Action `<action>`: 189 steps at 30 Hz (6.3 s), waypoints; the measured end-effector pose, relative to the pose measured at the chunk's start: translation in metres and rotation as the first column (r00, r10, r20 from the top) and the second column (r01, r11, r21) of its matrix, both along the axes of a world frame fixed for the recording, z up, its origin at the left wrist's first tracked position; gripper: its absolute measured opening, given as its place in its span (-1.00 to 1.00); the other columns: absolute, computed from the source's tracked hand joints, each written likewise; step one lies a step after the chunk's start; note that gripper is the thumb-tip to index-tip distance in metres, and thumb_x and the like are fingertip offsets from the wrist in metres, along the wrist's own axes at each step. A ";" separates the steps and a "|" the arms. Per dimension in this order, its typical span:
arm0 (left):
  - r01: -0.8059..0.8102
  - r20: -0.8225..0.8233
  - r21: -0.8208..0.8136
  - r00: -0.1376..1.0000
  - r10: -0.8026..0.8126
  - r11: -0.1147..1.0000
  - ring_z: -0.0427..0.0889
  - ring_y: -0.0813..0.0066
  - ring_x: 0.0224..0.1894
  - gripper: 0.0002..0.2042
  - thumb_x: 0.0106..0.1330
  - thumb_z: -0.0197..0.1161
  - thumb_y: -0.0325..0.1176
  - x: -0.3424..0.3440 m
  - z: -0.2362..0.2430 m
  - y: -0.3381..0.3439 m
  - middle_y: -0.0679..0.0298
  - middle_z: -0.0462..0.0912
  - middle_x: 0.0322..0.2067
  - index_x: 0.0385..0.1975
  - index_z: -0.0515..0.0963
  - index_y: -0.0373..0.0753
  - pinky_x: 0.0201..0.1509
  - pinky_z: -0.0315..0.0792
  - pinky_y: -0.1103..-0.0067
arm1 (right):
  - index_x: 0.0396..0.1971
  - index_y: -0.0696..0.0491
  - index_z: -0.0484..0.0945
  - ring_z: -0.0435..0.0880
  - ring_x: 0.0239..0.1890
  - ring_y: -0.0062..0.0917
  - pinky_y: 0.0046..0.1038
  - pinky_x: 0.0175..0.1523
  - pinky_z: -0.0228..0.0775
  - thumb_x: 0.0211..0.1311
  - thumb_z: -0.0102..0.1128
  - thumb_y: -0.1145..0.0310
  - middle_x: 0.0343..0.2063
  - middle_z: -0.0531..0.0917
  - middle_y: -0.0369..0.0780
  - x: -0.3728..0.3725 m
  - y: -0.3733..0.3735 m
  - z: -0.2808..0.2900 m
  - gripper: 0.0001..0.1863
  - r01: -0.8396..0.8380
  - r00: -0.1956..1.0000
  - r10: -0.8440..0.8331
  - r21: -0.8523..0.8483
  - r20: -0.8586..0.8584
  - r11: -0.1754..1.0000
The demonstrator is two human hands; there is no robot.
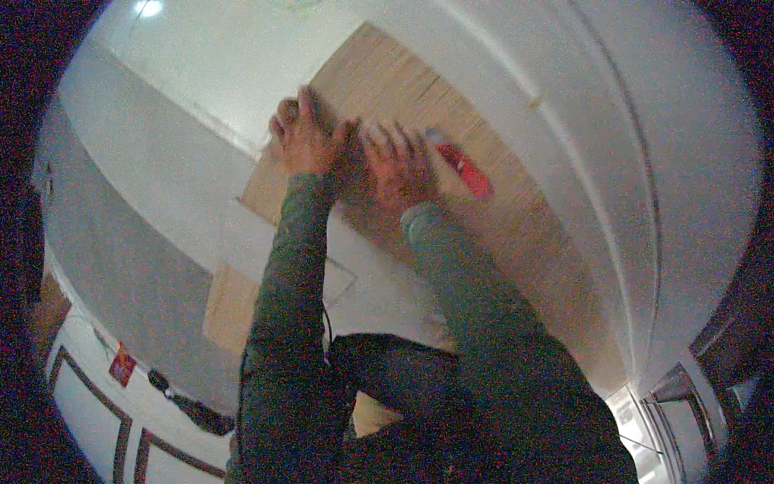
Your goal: The person positions and aligns wood-textured tiles on a floor, using a utility knife to score a piece and a scribe tool to mark or cut a smaller section.
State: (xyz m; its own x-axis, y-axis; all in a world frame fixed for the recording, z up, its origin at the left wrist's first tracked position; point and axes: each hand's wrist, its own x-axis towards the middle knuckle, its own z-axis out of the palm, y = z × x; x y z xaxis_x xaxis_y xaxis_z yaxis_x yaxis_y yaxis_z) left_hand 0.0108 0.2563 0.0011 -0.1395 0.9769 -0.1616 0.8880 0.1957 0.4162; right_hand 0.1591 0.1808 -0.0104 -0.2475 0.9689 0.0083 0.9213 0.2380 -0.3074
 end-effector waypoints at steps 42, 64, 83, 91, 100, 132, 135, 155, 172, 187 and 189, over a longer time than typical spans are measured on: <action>-0.832 -0.279 -0.063 0.545 0.791 0.551 -0.06 -0.19 0.40 0.13 -0.06 0.35 0.32 -0.164 -0.010 -0.178 -0.28 0.00 0.33 0.38 0.00 -0.34 0.39 -0.03 0.12 | 0.07 0.03 0.49 0.24 0.30 -0.33 -0.14 0.37 0.06 0.15 0.06 0.33 0.16 0.41 -0.29 0.011 0.019 0.024 -0.57 -0.020 0.999 0.023 0.072 -0.048 0.997; -0.947 0.336 -0.319 -0.096 0.937 0.017 0.48 -0.06 0.07 -0.27 0.19 0.11 0.16 -0.394 -0.015 -0.404 -0.05 0.37 0.19 0.30 0.22 -0.14 0.12 0.34 0.13 | 0.08 -0.01 0.47 0.26 0.28 -0.26 -0.09 0.35 0.06 0.09 0.13 0.29 0.18 0.38 -0.26 0.000 0.027 0.031 -0.52 -0.025 0.997 0.031 0.086 -0.071 0.996; -0.663 0.583 -0.599 0.024 0.812 0.449 0.15 0.03 0.33 -0.22 0.26 -0.18 0.33 -0.404 -0.023 -0.390 0.10 0.16 0.32 0.31 0.19 -0.18 0.31 0.08 0.08 | 0.07 -0.02 0.48 0.18 0.35 -0.32 -0.15 0.41 -0.02 0.18 0.06 0.35 0.23 0.35 -0.28 0.026 0.014 0.022 -0.59 -0.031 1.000 0.031 0.032 0.001 0.999; -0.781 0.469 -0.607 -0.203 0.860 0.147 0.11 0.04 0.35 -0.21 0.22 -0.05 0.29 -0.447 -0.004 -0.400 0.10 0.12 0.34 0.35 0.15 -0.13 0.34 0.03 0.10 | 0.06 -0.01 0.48 0.18 0.34 -0.34 -0.16 0.41 -0.01 0.19 0.06 0.32 0.23 0.35 -0.30 0.006 0.021 0.030 -0.59 -0.030 0.998 0.034 0.065 -0.052 0.997; -0.799 0.310 -0.600 -0.191 0.931 0.035 -0.07 0.05 0.43 -0.10 0.15 0.00 0.32 -0.418 0.019 -0.366 0.10 -0.08 0.42 0.41 -0.02 -0.10 0.38 -0.10 0.07 | 0.08 -0.02 0.48 0.17 0.35 -0.36 -0.17 0.41 -0.03 0.19 0.05 0.30 0.27 0.32 -0.32 0.012 0.019 0.025 -0.58 -0.030 0.999 0.030 0.052 -0.010 0.998; -0.776 0.359 -0.629 -0.248 0.900 0.037 0.21 0.07 0.30 -0.21 0.18 0.02 0.27 -0.417 0.002 -0.369 0.14 0.18 0.32 0.32 0.17 -0.14 0.26 0.14 0.07 | 0.08 0.01 0.48 0.21 0.32 -0.33 -0.17 0.40 0.01 0.14 0.08 0.36 0.22 0.38 -0.33 0.020 0.018 0.027 -0.56 -0.065 0.998 0.067 0.085 -0.015 0.994; -0.857 0.465 -0.515 -0.250 0.849 0.030 0.24 0.07 0.27 -0.24 0.17 0.11 0.22 -0.421 0.008 -0.369 0.12 0.23 0.28 0.29 0.23 -0.13 0.24 0.18 0.10 | 0.08 0.00 0.48 0.21 0.32 -0.33 -0.17 0.40 0.01 0.15 0.08 0.36 0.23 0.37 -0.33 0.017 0.020 0.028 -0.56 -0.085 0.995 0.088 0.065 -0.042 0.994; -0.913 0.479 -0.375 -0.042 0.877 0.161 0.27 0.10 0.23 -0.30 0.17 0.18 0.16 -0.348 0.024 -0.345 0.17 0.26 0.25 0.25 0.28 -0.10 0.21 0.21 0.12 | 0.08 -0.01 0.48 0.19 0.33 -0.34 -0.16 0.40 0.03 0.11 0.11 0.37 0.23 0.36 -0.33 0.024 0.013 0.022 -0.55 -0.048 0.999 0.050 0.099 -0.019 0.994; -0.911 0.321 -0.407 -0.074 0.944 0.067 0.24 0.03 0.30 -0.22 0.18 0.13 0.17 -0.367 0.023 -0.347 0.09 0.18 0.32 0.32 0.18 -0.19 0.26 0.17 0.06 | 0.04 0.02 0.49 0.22 0.30 -0.32 -0.13 0.38 0.05 0.07 0.12 0.39 0.19 0.40 -0.31 0.015 0.020 0.030 -0.55 -0.042 0.993 0.055 0.129 -0.102 0.991; -0.484 0.373 0.139 0.833 0.407 0.864 0.36 0.19 0.19 -0.34 0.21 0.31 -0.15 -0.206 0.012 -0.074 0.03 0.35 0.18 0.27 0.24 -0.30 0.26 0.26 0.32 | 0.01 0.00 0.53 0.22 0.30 -0.38 -0.17 0.39 0.03 0.07 0.15 0.40 0.21 0.37 -0.35 0.026 0.013 0.025 -0.58 -0.022 0.996 0.030 0.095 -0.083 0.995; -0.116 0.396 0.206 0.918 0.025 0.972 0.24 0.13 0.28 -0.29 0.15 0.39 -0.12 -0.101 0.019 -0.006 -0.01 0.27 0.22 0.24 0.26 -0.33 0.32 0.20 0.29 | 0.01 0.00 0.53 0.21 0.31 -0.35 -0.16 0.40 0.02 0.03 0.18 0.39 0.21 0.38 -0.33 0.021 0.017 0.024 -0.56 -0.004 0.992 0.019 0.123 -0.122 0.992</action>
State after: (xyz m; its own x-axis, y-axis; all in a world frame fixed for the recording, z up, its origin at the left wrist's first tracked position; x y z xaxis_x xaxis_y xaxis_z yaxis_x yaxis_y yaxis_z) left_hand -0.0903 0.2508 0.0202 -0.1795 0.9837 0.0014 0.6342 0.1147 0.7646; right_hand 0.1797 0.1980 0.0132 -0.2481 0.9559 0.1572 0.8754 0.2907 -0.3863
